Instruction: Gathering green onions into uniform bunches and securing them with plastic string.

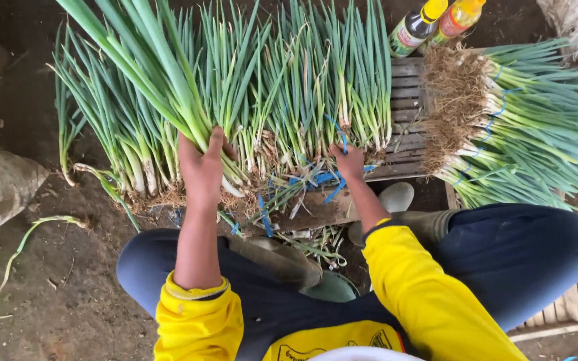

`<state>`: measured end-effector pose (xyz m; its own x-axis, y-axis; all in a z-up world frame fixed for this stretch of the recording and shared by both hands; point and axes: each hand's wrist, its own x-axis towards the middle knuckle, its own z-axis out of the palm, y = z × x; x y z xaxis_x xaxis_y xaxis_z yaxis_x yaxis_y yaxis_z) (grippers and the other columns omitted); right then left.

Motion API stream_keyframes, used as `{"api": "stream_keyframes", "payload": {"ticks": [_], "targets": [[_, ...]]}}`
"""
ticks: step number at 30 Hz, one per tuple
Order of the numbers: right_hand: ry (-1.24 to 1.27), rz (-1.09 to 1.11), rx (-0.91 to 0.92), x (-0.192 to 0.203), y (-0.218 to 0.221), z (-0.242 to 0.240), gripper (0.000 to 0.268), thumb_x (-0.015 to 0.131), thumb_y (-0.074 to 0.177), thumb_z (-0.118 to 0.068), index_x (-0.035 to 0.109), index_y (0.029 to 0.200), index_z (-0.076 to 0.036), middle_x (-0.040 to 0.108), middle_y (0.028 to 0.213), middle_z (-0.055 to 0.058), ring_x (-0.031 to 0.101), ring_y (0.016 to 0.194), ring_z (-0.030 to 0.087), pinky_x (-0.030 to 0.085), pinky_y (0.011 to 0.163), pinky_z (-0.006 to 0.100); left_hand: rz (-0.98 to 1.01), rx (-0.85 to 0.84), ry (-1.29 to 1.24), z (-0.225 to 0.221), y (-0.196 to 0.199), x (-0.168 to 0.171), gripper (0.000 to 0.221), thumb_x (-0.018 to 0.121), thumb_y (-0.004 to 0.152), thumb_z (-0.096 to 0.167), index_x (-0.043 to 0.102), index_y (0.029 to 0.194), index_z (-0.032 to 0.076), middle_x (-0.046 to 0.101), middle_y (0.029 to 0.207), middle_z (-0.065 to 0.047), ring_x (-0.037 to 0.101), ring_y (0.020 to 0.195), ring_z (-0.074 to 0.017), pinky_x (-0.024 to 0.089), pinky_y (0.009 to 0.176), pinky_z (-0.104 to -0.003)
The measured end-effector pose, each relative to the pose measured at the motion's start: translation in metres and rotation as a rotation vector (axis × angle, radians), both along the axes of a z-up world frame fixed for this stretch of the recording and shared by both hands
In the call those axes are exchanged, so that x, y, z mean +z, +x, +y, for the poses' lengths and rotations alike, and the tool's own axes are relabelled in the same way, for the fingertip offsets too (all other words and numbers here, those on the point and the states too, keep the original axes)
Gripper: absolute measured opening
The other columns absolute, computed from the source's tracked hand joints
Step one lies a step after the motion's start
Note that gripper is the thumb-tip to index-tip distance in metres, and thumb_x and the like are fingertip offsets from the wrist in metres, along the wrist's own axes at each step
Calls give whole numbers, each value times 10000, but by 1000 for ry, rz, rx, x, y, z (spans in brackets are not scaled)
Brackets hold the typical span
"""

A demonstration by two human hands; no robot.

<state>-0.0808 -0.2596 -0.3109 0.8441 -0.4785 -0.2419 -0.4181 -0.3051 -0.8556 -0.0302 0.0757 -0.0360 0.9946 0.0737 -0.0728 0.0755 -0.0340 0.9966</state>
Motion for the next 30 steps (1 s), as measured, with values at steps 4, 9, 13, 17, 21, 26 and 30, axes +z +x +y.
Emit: {"api": "stream_keyframes", "payload": {"ticks": [4,9,13,17,21,26,30], "targets": [[-87,4,83,-56,27,-6,167,728,974,-139,797,1108,-66,764,921,178,755,822,340,601,785,523,8,35,4,10,-2,10,478,484,1080,1,357,1540,-5,661,722,-46,626,552,-144,585,600,-287],[-10,-76,327,4,41,64,463,681,1104,-364,753,737,-93,691,629,83,653,570,202,544,612,412,-44,121,130,46,9,19,560,513,1121,44,269,1625,65,668,807,-15,646,603,-97,575,776,-298],[-18,5,413,18,64,98,209,768,1001,-317,812,963,-117,767,832,66,739,838,281,576,764,481,-83,125,171,70,30,26,512,572,1067,15,392,1547,33,633,728,-28,632,538,-100,513,598,-213],[-15,-23,571,32,72,137,320,696,1049,-328,751,906,-47,691,767,169,648,753,368,522,704,535,-40,145,92,83,44,-1,445,601,1050,65,468,1472,16,641,777,-49,609,490,-100,561,621,-277],[-104,58,742,14,90,174,327,654,1004,-294,750,1248,-99,766,1173,165,694,1160,429,550,993,600,-74,120,122,83,44,13,414,562,1056,28,469,1455,-30,632,659,-40,617,492,-118,498,609,-251],[-202,166,806,78,85,231,518,577,1049,-399,565,1485,-120,651,1396,219,607,1332,417,477,1136,575,-120,213,111,88,44,20,326,594,1015,36,540,1335,7,605,597,-51,593,479,-144,459,570,-275],[-410,186,966,25,92,259,457,648,1041,-396,522,1474,-324,509,1367,127,703,1140,424,616,955,551,-46,234,135,92,45,16,208,611,1003,87,589,1207,53,594,527,-47,522,453,-158,423,557,-295]]}}
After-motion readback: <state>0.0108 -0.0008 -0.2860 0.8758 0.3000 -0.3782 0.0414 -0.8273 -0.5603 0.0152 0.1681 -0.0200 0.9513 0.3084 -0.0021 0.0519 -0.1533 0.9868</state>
